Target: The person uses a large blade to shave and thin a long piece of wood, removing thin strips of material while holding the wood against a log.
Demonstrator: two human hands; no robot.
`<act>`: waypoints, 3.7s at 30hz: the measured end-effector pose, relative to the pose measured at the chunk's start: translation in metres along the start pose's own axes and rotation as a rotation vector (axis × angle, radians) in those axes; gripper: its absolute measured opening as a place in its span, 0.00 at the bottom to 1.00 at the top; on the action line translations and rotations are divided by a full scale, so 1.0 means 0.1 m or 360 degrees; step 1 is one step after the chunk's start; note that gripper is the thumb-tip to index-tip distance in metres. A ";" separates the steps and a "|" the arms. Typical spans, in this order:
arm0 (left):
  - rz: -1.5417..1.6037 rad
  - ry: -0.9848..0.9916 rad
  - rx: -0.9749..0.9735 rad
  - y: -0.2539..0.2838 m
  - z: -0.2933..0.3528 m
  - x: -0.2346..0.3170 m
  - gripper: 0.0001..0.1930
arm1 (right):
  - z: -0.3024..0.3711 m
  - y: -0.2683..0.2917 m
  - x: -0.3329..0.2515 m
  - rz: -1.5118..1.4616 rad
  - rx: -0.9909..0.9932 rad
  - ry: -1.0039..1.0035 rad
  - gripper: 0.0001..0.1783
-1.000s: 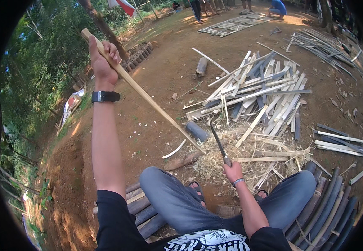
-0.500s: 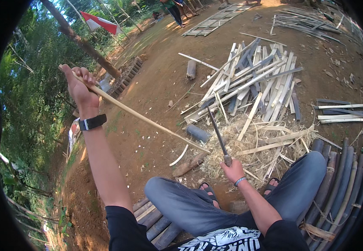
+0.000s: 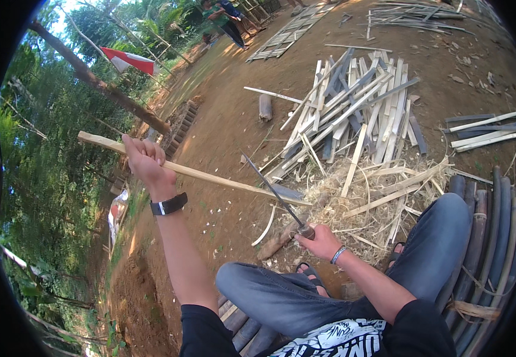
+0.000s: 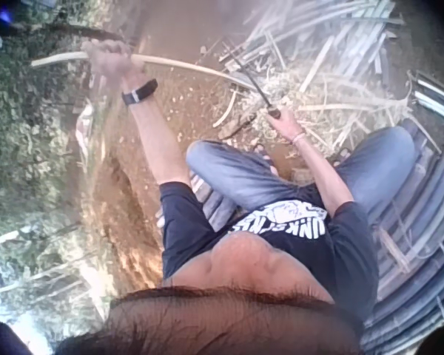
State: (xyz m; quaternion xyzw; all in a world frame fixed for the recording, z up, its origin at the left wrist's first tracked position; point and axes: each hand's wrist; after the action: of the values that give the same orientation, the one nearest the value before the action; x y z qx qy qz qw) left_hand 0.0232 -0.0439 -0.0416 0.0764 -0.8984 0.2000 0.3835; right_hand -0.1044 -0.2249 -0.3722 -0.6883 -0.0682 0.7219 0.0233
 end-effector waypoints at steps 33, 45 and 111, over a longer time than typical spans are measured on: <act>-0.0163 -0.0312 0.0170 0.25 0.22 -0.04 0.29 | 0.09 -0.59 -0.46 -0.0431 -0.0194 -0.0249 0.36; -0.0254 -0.0263 0.0280 0.13 0.19 -0.21 0.29 | -0.14 -0.39 -0.78 -0.0736 -0.0148 -0.0266 0.36; -0.0164 -0.0353 -0.0179 -0.84 0.65 -0.26 0.25 | 0.56 0.16 -0.31 -0.0303 0.0091 -0.0581 0.37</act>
State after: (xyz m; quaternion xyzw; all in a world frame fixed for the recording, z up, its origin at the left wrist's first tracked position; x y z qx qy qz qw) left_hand 0.0232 -0.1478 -0.0756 0.1225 -0.9399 0.1196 0.2953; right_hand -0.1573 -0.2484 -0.3413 -0.5357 -0.1156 0.8307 0.0982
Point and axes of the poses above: each hand's wrist, its own z-axis away from the middle knuckle, its own y-axis out of the back of the hand, x = y × z, and after that the axes turned 3 degrees about x, right-handed
